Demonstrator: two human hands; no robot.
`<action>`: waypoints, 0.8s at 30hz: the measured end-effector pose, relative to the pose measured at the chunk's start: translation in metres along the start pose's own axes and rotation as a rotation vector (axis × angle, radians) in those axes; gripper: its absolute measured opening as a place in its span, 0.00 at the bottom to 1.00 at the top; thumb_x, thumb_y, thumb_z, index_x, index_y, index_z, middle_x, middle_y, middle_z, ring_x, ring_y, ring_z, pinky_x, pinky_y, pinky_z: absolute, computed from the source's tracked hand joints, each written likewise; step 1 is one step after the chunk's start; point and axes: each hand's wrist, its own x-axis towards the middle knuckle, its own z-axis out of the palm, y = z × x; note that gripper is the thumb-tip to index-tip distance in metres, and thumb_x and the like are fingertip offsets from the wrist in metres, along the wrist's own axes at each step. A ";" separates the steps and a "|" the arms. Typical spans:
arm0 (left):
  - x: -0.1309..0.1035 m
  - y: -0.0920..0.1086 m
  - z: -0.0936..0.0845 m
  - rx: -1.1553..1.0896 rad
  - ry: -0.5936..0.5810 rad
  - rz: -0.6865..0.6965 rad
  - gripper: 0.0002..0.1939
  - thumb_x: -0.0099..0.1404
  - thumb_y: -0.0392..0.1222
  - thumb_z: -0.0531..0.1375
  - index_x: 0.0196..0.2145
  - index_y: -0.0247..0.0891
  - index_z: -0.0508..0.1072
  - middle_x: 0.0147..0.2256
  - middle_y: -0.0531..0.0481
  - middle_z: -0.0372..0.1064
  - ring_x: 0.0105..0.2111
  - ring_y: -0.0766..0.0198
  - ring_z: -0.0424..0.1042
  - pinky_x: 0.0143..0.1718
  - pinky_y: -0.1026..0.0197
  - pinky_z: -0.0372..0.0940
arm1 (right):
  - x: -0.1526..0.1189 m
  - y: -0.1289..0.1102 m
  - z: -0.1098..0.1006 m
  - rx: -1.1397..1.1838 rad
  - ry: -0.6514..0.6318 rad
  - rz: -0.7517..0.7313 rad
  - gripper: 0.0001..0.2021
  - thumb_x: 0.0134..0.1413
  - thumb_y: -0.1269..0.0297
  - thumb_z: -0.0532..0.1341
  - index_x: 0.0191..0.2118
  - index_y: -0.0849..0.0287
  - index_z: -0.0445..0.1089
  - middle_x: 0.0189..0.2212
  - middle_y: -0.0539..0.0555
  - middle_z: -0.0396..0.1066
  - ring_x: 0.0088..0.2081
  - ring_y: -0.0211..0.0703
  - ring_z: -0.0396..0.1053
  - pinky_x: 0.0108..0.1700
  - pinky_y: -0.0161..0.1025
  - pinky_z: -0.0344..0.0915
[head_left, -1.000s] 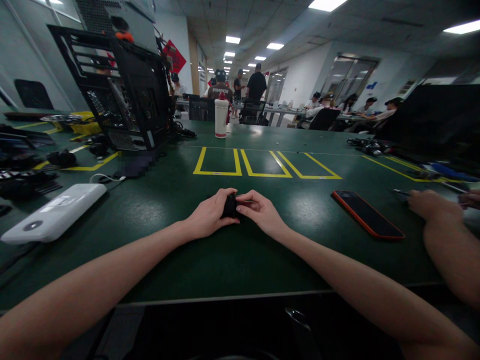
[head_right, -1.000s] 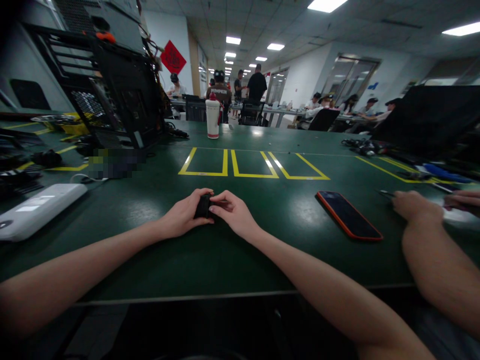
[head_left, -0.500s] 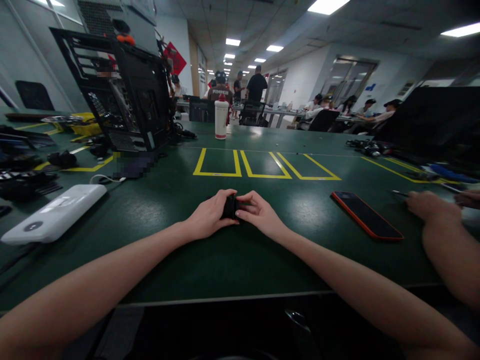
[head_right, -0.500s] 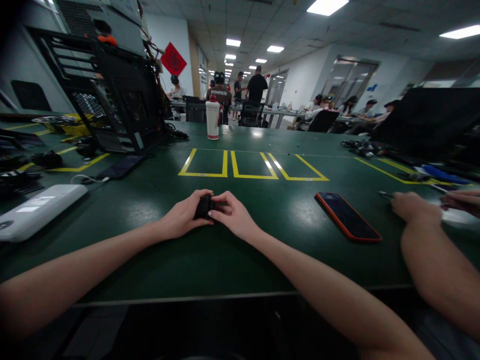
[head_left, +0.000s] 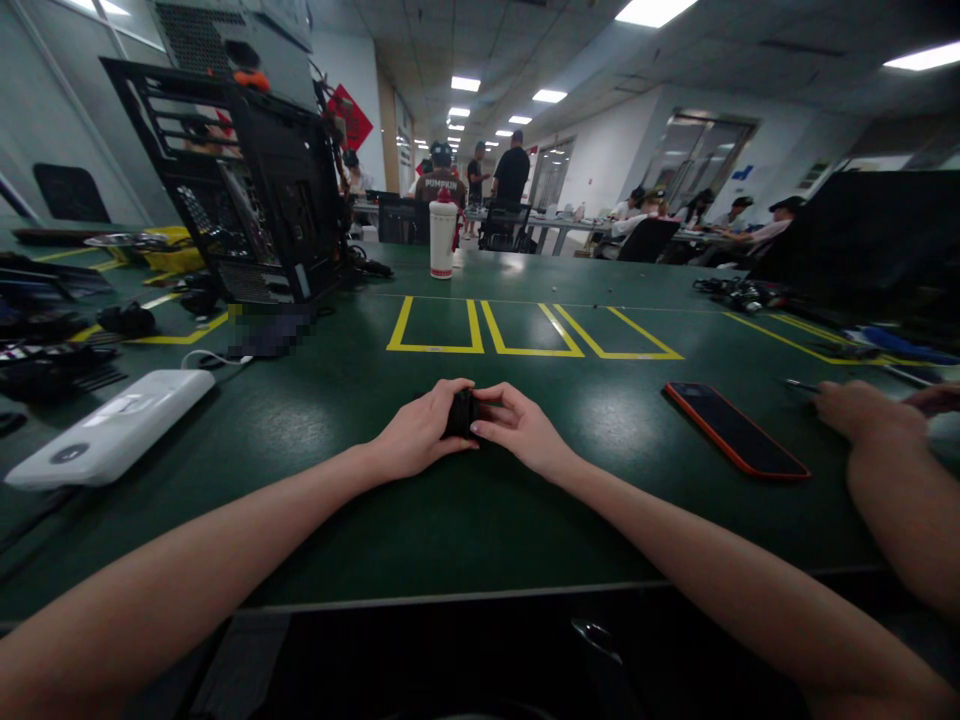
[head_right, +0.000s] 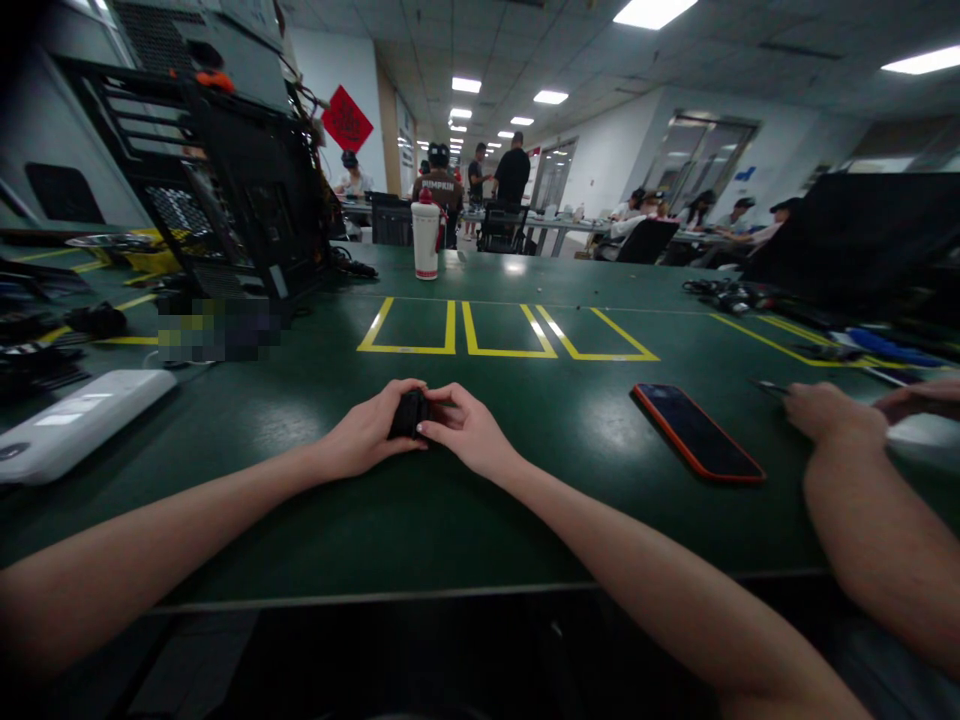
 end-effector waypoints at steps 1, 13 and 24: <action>0.000 0.000 0.000 0.002 -0.003 -0.001 0.33 0.56 0.49 0.59 0.54 0.40 0.48 0.50 0.41 0.57 0.45 0.53 0.65 0.43 0.49 0.64 | 0.000 0.001 0.000 0.013 -0.001 -0.010 0.16 0.43 0.69 0.64 0.40 0.56 0.61 0.41 0.50 0.66 0.45 0.41 0.68 0.50 0.44 0.64; 0.001 0.001 -0.001 -0.010 -0.002 -0.006 0.33 0.55 0.50 0.59 0.54 0.40 0.48 0.49 0.41 0.57 0.46 0.53 0.65 0.43 0.50 0.64 | 0.002 -0.001 0.002 -0.050 0.042 -0.038 0.14 0.46 0.68 0.61 0.42 0.55 0.63 0.41 0.51 0.66 0.45 0.40 0.67 0.50 0.42 0.63; 0.000 -0.001 0.001 0.023 -0.009 -0.013 0.33 0.56 0.50 0.59 0.53 0.39 0.47 0.51 0.41 0.56 0.47 0.53 0.64 0.45 0.50 0.63 | 0.001 0.002 0.004 0.017 0.018 -0.035 0.13 0.44 0.68 0.63 0.39 0.56 0.64 0.38 0.50 0.67 0.41 0.40 0.69 0.45 0.41 0.67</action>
